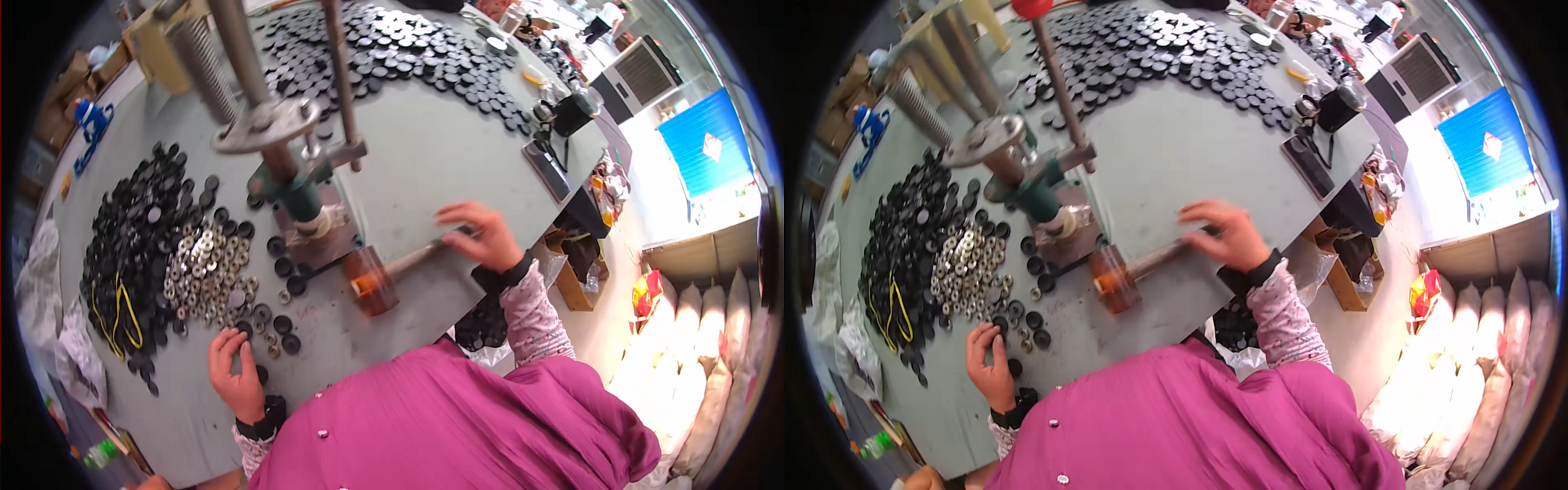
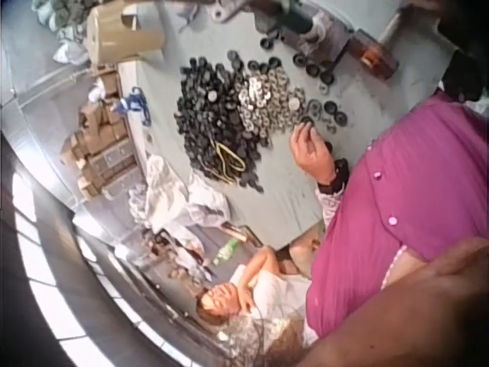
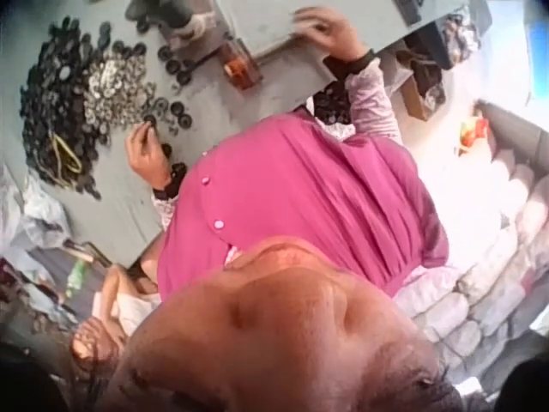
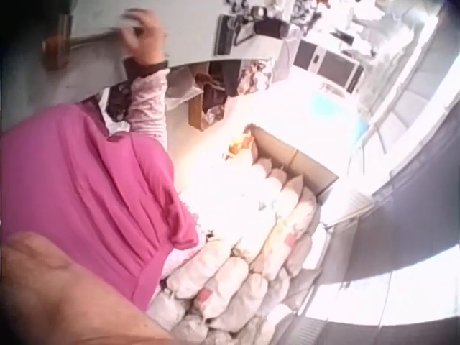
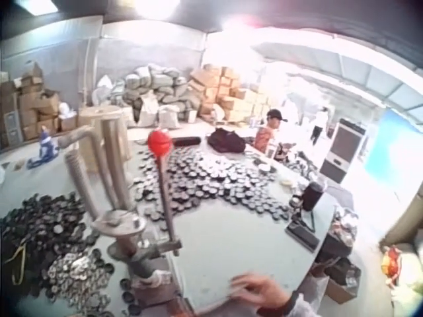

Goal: Using a hand-press to assemble rubber disks with metal components.

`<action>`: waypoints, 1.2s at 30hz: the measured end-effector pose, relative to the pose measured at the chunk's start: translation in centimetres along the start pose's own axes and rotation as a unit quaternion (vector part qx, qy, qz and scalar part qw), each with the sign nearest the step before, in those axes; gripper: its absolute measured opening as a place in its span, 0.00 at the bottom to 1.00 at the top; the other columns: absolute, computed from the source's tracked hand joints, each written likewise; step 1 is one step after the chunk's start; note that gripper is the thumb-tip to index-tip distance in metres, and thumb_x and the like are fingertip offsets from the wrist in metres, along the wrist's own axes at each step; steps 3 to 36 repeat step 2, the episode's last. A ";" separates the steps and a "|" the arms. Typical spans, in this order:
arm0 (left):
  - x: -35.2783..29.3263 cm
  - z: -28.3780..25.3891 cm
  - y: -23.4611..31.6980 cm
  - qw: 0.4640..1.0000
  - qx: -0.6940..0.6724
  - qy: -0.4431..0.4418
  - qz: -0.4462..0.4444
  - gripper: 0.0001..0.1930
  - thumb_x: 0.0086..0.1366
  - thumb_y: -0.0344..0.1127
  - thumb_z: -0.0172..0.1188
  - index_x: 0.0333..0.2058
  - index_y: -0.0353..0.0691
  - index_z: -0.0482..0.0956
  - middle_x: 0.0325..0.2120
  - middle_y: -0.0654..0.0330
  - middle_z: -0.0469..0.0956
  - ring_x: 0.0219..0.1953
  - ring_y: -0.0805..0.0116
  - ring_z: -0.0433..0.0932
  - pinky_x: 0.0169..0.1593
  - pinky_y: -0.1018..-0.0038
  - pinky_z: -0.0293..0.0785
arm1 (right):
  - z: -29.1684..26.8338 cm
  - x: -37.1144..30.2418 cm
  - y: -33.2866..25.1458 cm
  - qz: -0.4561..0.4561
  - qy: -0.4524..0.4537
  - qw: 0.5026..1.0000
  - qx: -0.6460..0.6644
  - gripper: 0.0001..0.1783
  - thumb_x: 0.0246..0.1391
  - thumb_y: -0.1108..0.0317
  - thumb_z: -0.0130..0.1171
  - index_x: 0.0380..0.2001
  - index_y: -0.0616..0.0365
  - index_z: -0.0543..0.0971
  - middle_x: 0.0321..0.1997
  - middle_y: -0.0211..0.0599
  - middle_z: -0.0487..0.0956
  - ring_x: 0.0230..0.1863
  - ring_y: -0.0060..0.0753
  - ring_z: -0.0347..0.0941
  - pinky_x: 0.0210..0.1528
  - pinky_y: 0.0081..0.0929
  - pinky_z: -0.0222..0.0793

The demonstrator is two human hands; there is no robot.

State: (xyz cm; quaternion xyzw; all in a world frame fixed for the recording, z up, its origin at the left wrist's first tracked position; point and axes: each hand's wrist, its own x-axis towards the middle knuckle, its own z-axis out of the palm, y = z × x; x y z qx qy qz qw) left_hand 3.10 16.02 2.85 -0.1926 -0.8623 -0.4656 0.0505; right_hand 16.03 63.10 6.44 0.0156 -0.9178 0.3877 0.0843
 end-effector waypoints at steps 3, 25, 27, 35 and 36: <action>2.5 2.4 0.3 0.999 -0.010 0.015 0.048 0.07 0.63 0.24 0.64 0.40 0.35 0.85 0.46 0.50 0.82 0.53 0.50 0.79 0.61 0.60 0.72 | -4.4 -1.0 5.7 0.109 0.213 0.970 -0.034 0.19 0.59 0.62 0.70 0.52 0.54 0.84 0.55 0.45 0.83 0.63 0.41 0.76 0.73 0.39 0.63; 2.5 2.4 0.3 0.999 -0.010 0.015 0.048 0.07 0.63 0.24 0.64 0.40 0.35 0.85 0.46 0.50 0.82 0.53 0.50 0.79 0.61 0.60 0.72 | -4.4 -1.0 5.7 0.109 0.213 0.970 -0.034 0.19 0.59 0.62 0.70 0.52 0.54 0.84 0.55 0.45 0.83 0.63 0.41 0.76 0.73 0.39 0.63; 2.5 2.4 0.3 0.999 -0.010 0.015 0.048 0.07 0.63 0.24 0.64 0.40 0.35 0.85 0.46 0.50 0.82 0.53 0.50 0.79 0.61 0.60 0.72 | -4.4 -1.0 5.7 0.109 0.213 0.970 -0.034 0.19 0.59 0.62 0.70 0.52 0.54 0.84 0.55 0.45 0.83 0.63 0.41 0.76 0.73 0.39 0.63; 2.5 2.4 0.3 0.999 -0.010 0.015 0.048 0.07 0.63 0.24 0.64 0.40 0.35 0.85 0.46 0.50 0.82 0.53 0.50 0.79 0.61 0.60 0.72 | -4.4 -1.0 5.7 0.109 0.213 0.970 -0.034 0.19 0.59 0.62 0.70 0.52 0.54 0.84 0.55 0.45 0.83 0.63 0.41 0.76 0.73 0.39 0.63; 2.5 2.4 0.3 0.999 -0.010 0.015 0.048 0.07 0.63 0.24 0.64 0.40 0.35 0.85 0.46 0.50 0.82 0.53 0.50 0.79 0.61 0.60 0.72 | -4.4 -1.0 5.7 0.109 0.213 0.970 -0.034 0.19 0.59 0.62 0.70 0.52 0.54 0.84 0.55 0.45 0.83 0.63 0.41 0.76 0.73 0.39 0.63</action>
